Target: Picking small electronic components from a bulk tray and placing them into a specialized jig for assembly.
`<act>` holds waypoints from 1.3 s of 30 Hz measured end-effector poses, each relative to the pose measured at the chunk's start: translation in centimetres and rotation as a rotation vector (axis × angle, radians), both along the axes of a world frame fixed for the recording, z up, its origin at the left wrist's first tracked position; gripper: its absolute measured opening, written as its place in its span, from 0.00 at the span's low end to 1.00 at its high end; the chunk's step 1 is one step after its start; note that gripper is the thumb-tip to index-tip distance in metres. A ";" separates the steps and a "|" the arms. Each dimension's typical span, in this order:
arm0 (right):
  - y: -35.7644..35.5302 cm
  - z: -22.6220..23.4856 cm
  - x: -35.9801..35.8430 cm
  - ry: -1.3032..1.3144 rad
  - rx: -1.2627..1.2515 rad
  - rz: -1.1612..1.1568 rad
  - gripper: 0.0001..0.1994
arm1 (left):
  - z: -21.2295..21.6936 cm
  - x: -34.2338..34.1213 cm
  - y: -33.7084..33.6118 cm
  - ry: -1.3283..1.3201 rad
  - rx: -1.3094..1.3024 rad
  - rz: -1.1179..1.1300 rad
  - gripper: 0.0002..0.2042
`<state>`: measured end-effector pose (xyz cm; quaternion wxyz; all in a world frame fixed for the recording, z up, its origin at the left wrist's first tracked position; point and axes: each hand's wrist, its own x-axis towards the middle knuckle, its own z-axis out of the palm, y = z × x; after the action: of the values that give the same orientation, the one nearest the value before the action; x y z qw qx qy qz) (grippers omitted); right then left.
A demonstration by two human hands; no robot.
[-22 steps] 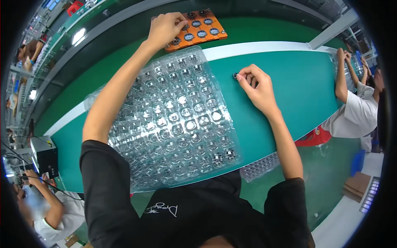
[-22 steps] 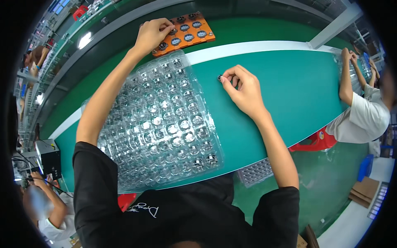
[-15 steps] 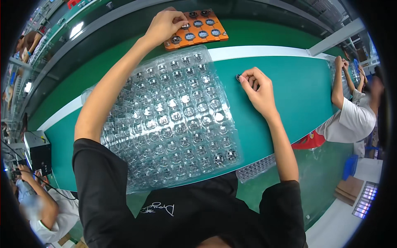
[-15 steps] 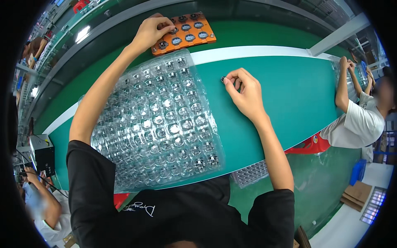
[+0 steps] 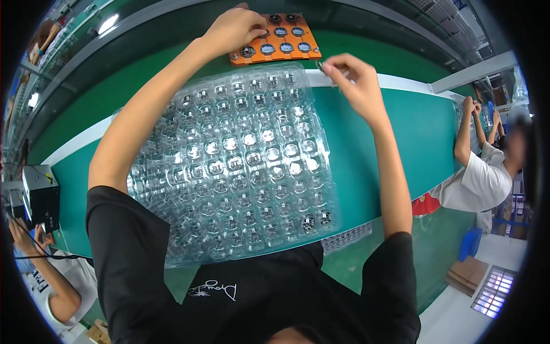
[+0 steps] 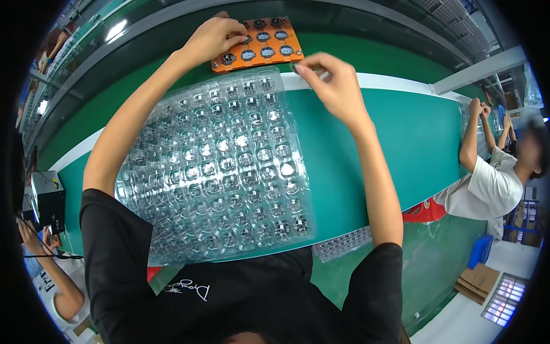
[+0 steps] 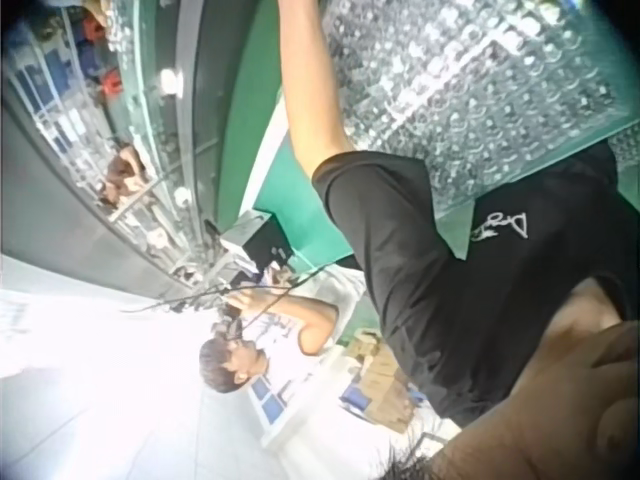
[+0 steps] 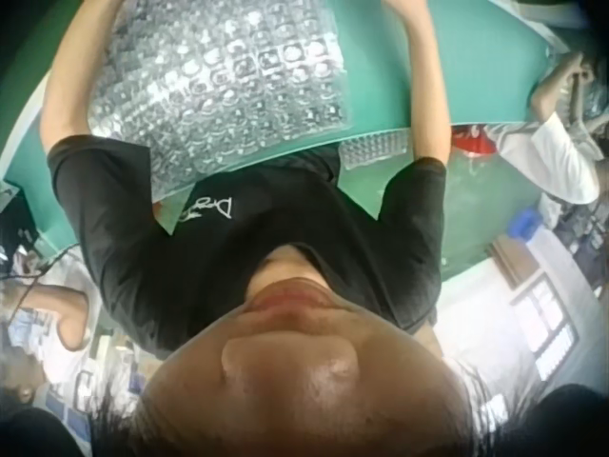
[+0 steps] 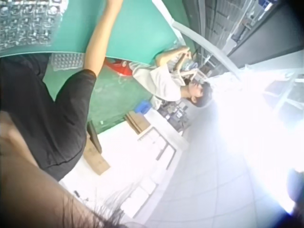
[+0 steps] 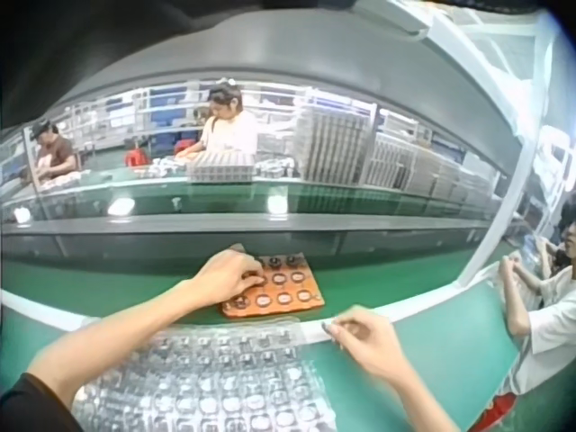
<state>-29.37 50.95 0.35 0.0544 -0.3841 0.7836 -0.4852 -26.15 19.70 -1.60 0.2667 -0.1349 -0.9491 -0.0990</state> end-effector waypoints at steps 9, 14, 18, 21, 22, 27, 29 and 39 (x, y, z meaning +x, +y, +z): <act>-9.7 1.1 -4.0 0.449 0.079 0.185 0.10 | 1.0 -0.5 -1.0 -0.203 -0.143 0.017 0.09; -12.2 0.7 -3.1 0.474 0.183 0.268 0.08 | 0.2 1.6 -3.6 -0.153 0.035 -0.046 0.13; -12.7 0.5 -3.2 0.555 0.228 0.313 0.08 | 2.2 4.5 -3.5 -0.173 0.332 0.013 0.15; -13.6 0.2 -3.3 0.588 0.235 0.338 0.08 | 2.6 6.9 -4.7 -0.279 0.303 -0.005 0.15; -13.8 0.0 -3.2 0.603 0.245 0.351 0.08 | 2.5 7.4 -4.6 -0.255 0.250 -0.029 0.14; -14.6 -0.3 -2.7 0.543 0.263 0.354 0.09 | 1.6 9.5 -3.6 -0.352 0.330 -0.130 0.10; -15.0 -0.2 -2.5 0.551 0.274 0.361 0.09 | 1.2 9.6 -3.6 -0.236 0.184 -0.087 0.10; -16.5 -0.7 -1.6 0.643 0.317 0.395 0.10 | 2.0 9.5 -3.7 -0.218 -0.084 -0.008 0.08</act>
<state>-30.98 34.43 -0.39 -0.0427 -0.6460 0.7370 -0.1941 -16.62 16.02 0.40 0.1558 -0.1384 -0.9752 -0.0741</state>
